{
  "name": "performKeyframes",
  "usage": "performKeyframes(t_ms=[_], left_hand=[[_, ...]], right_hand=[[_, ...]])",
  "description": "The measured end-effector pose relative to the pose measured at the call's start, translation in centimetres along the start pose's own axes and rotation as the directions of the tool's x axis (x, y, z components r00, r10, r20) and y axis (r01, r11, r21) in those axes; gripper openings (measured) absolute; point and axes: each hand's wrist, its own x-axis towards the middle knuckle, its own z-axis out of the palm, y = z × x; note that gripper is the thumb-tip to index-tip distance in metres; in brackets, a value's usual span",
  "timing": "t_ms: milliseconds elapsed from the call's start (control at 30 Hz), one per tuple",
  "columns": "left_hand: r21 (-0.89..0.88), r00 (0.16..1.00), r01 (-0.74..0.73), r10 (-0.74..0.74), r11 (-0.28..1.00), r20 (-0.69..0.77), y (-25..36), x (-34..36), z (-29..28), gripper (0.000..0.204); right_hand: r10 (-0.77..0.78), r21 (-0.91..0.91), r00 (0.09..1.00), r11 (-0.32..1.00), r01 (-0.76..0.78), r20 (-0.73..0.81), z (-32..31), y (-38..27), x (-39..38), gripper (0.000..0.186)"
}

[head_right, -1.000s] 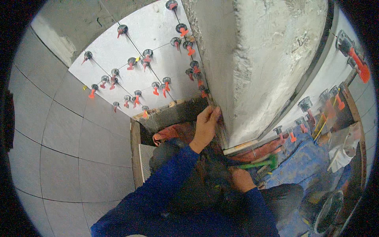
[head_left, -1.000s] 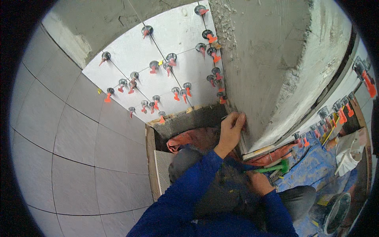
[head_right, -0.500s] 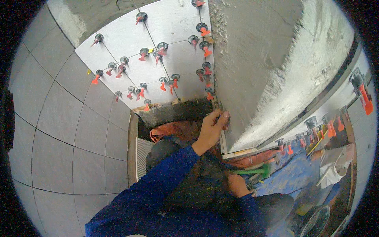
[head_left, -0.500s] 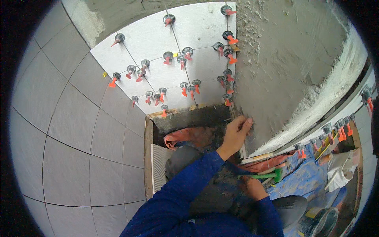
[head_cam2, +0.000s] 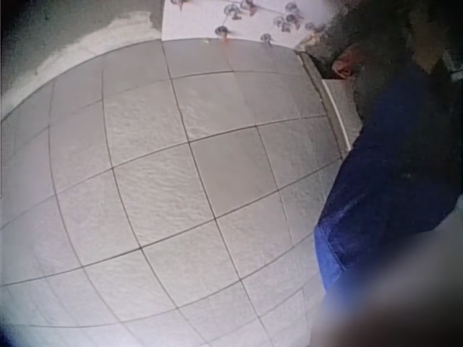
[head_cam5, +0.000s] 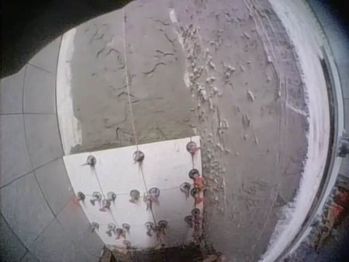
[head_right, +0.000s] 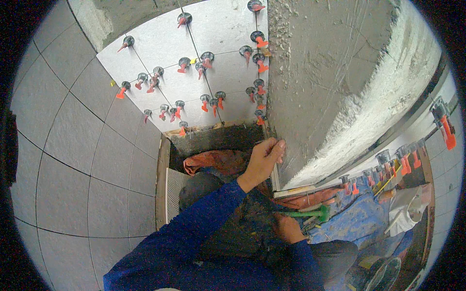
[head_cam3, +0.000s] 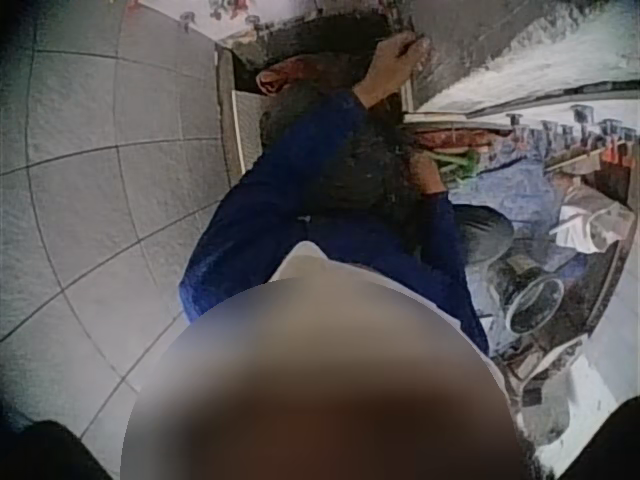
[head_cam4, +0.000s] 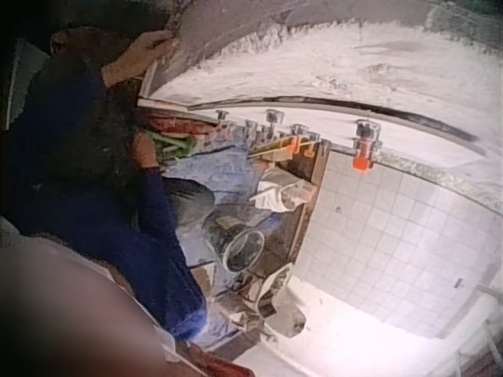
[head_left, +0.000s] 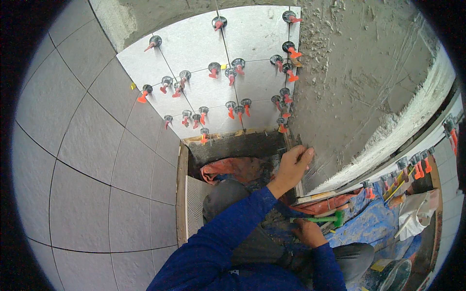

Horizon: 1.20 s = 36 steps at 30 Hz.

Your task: The person installs white ceramic tiles on a wall using tile leveling clips and spacers. They apply adhesive to the back of a tile with a notched trowel, press it into place, and secure it with clips and a rubber mallet.

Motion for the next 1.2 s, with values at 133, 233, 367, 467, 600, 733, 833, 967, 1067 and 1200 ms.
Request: performKeyframes(t_ms=[133, 233, 367, 467, 600, 733, 833, 967, 1067, 1200], left_hand=[[0.074, 1.000, -0.023, 0.022, 0.997, 0.014, 0.1, 0.0, -0.2, 0.041], [0.087, 0.999, -0.031, 0.030, 0.996, 0.016, 0.0, 0.2, -0.3, 0.043], [0.146, 0.999, -0.049, 0.048, 0.988, 0.014, -0.2, 0.4, -0.5, 0.043], [0.163, 0.999, -0.053, 0.052, 0.985, 0.010, -0.2, 0.4, -0.5, 0.043], [0.188, 0.999, -0.054, 0.054, 0.981, 0.004, -0.1, 0.2, -0.5, 0.043], [0.174, 0.999, -0.043, 0.042, 0.984, 0.009, -0.1, 0.3, -0.6, 0.041], [0.175, 0.999, -0.045, 0.044, 0.984, 0.009, -0.3, 0.5, -0.5, 0.042], [-0.092, 0.996, 0.077, -0.081, 0.993, -0.045, -0.2, 0.7, -0.8, 0.044], [-0.256, 0.963, 0.074, -0.136, 0.964, -0.234, 0.0, 0.8, -2.8, 0.044], [-0.434, 0.827, -0.023, -0.227, 0.901, -0.514, 0.3, 1.3, -8.4, 0.030]], right_hand=[[-0.031, 0.014, 0.999, 0.999, 0.031, -0.043, 0.3, 0.2, 0.1, 0.037], [0.002, 0.007, 1.000, 1.000, -0.002, -0.026, 0.5, 0.5, 0.0, 0.036], [0.007, -0.018, 1.000, 1.000, -0.006, 0.008, 0.7, 0.9, 0.1, 0.039], [-0.007, -0.039, 1.000, 0.999, 0.007, 0.022, 0.8, 1.1, 0.0, 0.039], [-0.001, -0.042, 1.000, 0.999, 0.002, 0.003, 1.1, 1.3, -0.1, 0.033], [-0.008, -0.039, 1.000, 0.999, 0.007, -0.012, 1.1, 1.3, -0.2, 0.033], [-0.048, -0.020, 0.997, 0.999, 0.047, -0.056, 0.9, 1.0, -0.2, 0.036], [-0.021, -0.040, 1.000, 0.999, 0.021, -0.007, 0.4, 0.1, -0.1, 0.039], [-0.043, -0.043, 0.999, 0.998, 0.043, 0.006, 0.4, -0.9, 0.1, 0.040], [-0.021, -0.105, 0.998, 0.994, 0.028, 0.064, 0.8, -1.7, 0.4, 0.041]])
